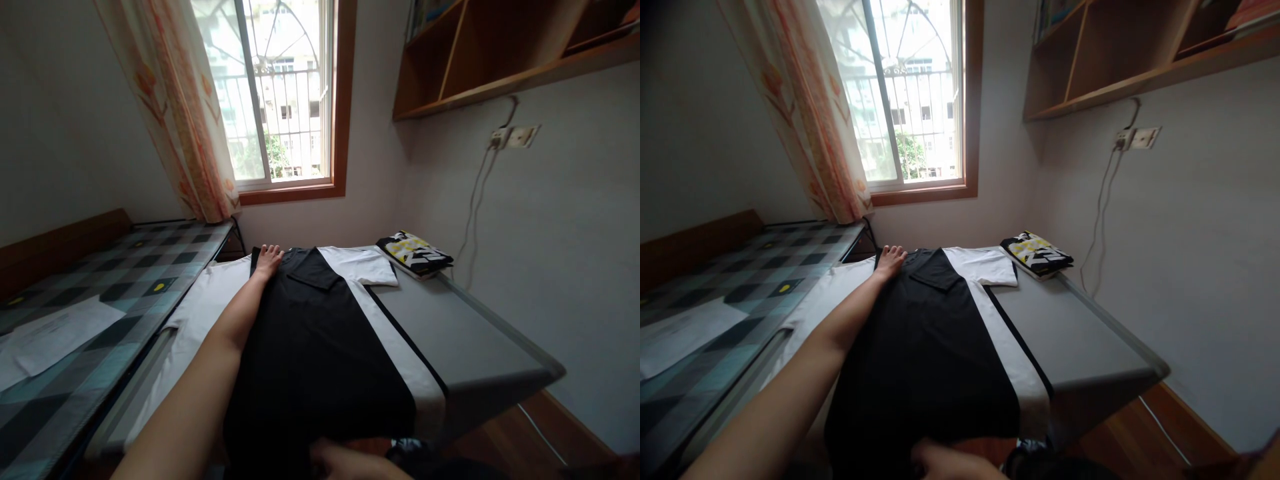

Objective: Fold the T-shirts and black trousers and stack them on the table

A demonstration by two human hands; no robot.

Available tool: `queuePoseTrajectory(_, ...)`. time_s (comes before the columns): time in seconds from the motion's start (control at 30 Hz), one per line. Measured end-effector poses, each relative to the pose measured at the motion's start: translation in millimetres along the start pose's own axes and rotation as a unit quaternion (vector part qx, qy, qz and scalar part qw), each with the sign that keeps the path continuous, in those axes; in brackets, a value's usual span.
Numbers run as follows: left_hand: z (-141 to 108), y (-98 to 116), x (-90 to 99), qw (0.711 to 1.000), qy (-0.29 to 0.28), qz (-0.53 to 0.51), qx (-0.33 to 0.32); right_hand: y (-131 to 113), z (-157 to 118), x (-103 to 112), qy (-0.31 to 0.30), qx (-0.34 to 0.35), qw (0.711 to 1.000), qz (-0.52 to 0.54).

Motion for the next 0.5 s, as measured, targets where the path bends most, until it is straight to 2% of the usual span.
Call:
queuePoseTrajectory(0.17, -33.5, -14.4, 17.2, 0.993, 0.077, -0.023, 0.083, -3.1, -9.5, -0.5, 0.031, -0.039, 0.996, -0.069)
queuePoseTrajectory(0.3, -67.0, -28.7, 24.6, 0.987, 0.072, -0.046, 0.136, 3.5, -3.1, 1.1, 0.094, -0.066, 0.986, -0.125)
queuePoseTrajectory(0.4, -91.9, -42.5, 28.5, 0.975, 0.074, -0.097, 0.188, 6.6, 4.0, 0.7, 0.108, -0.042, 0.986, -0.116)
queuePoseTrajectory(0.5, -116.0, -56.0, 26.1, 0.953, 0.048, -0.169, 0.248, 3.7, 4.6, 1.1, 0.112, -0.006, 0.988, -0.104)
Point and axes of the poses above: each hand's wrist, its own z-axis towards the middle knuckle, its own x-axis out of the back of the hand, y = z × x, the point moved 6 cm from there along z, towards the middle knuckle, and after that the axes turned 13 degrees about -z, right-handed, at the moved point
